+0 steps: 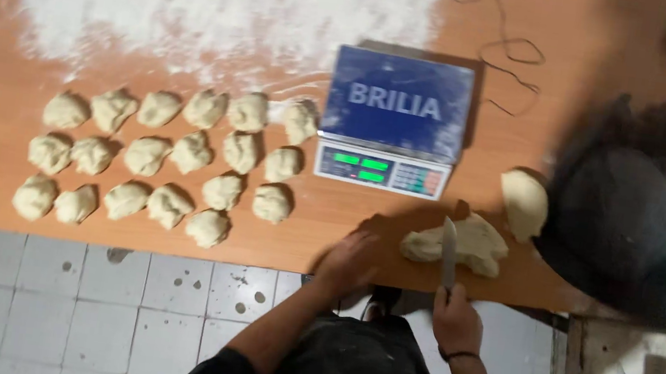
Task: The recorder uses a knife to cut pieces of dough and weighs them on a digital scale to ensure uniform size.
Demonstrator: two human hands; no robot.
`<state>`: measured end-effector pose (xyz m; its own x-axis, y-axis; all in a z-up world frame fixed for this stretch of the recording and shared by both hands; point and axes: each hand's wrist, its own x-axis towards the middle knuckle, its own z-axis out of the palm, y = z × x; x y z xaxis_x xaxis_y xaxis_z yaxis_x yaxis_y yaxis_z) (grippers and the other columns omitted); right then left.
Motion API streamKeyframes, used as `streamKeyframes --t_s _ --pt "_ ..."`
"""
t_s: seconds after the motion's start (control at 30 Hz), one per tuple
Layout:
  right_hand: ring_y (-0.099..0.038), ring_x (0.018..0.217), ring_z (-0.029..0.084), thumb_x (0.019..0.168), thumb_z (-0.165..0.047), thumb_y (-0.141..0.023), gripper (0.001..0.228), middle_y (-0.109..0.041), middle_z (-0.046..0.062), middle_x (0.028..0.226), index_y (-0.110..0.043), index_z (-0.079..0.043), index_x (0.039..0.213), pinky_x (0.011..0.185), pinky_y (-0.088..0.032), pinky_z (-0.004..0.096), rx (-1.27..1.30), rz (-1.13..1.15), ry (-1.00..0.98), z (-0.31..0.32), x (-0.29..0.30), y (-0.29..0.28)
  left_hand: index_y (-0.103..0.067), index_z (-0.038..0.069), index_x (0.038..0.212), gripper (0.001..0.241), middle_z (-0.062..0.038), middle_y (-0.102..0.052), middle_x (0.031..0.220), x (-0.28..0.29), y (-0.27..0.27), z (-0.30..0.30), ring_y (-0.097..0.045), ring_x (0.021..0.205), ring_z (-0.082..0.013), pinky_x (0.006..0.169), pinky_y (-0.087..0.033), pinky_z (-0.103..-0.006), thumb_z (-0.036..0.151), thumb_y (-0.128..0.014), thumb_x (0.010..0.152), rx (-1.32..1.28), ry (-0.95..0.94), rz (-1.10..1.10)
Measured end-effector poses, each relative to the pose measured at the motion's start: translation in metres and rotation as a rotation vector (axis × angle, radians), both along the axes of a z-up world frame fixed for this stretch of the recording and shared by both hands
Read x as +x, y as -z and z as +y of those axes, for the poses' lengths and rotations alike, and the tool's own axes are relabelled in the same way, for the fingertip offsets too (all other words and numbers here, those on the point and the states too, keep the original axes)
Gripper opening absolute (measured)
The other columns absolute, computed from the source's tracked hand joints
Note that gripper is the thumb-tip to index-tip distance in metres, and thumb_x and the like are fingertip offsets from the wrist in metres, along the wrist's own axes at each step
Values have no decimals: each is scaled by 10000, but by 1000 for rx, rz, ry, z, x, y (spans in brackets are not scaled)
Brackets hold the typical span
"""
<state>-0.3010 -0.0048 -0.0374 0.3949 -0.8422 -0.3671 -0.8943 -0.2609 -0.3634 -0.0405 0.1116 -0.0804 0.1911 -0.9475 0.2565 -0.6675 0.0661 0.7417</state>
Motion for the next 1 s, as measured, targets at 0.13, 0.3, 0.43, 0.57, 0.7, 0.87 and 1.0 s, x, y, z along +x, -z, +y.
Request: streamKeyframes --t_s 0.13,0.3,0.43,0.57,0.7,0.87,1.0 --pt "-767 838 404 1064 -508 -374 395 -724 206 776 -534 -147 1082 761 -590 535 -76 210 -39 -41 9 -5 -413 68 1534 1002 -235 -449 1516 -56 30 -91 -512 1373 -447 1173 -433 -513 409 -842 694 272 -93 -21" --pt "-747 684 331 1005 -282 -440 232 -677 119 678 -482 -80 1110 656 -607 476 -182 193 -463 -71 -11 39 -573 129 1388 963 -117 -613 1309 -83 69 -137 -608 1238 -350 1047 -522 -453 351 -934 523 345 -131 -302" --pt "-764 794 421 982 -179 -406 262 -729 207 788 -523 -36 1168 686 -591 567 -58 197 -443 -63 -26 11 -616 189 1322 846 -69 -625 1207 -89 91 -127 -652 1062 -335 879 -559 -462 436 -865 552 235 -176 -355" --pt "-778 865 393 989 -204 -391 345 -762 206 875 -435 -60 1299 765 -603 537 111 280 -437 -77 -4 41 -650 184 1224 668 -40 -616 1138 -92 74 -122 -624 1048 -314 841 -521 -429 405 -796 611 179 -201 -400" --pt "-745 620 260 924 -163 -559 248 -710 65 656 -582 -90 1159 547 -588 378 -350 153 -462 -79 16 74 -662 157 1215 664 -106 -648 1121 -82 55 -122 -703 996 -410 837 -609 -492 189 -786 564 281 -288 61" --pt "-749 859 372 978 -266 -474 245 -755 132 875 -537 -88 1133 771 -591 478 22 320 -532 -55 -62 10 -592 70 1224 533 -158 -655 1084 -73 -13 -115 -679 1017 -354 887 -589 -446 145 -763 724 214 -485 289" --pt "-673 667 420 996 -470 -432 303 -724 118 707 -513 -184 1051 626 -484 548 294 220 -275 -38 -111 48 -468 -53 1318 613 -77 -591 957 -6 -84 -149 -543 704 -149 583 -483 -283 129 -808 841 -4 -534 319"
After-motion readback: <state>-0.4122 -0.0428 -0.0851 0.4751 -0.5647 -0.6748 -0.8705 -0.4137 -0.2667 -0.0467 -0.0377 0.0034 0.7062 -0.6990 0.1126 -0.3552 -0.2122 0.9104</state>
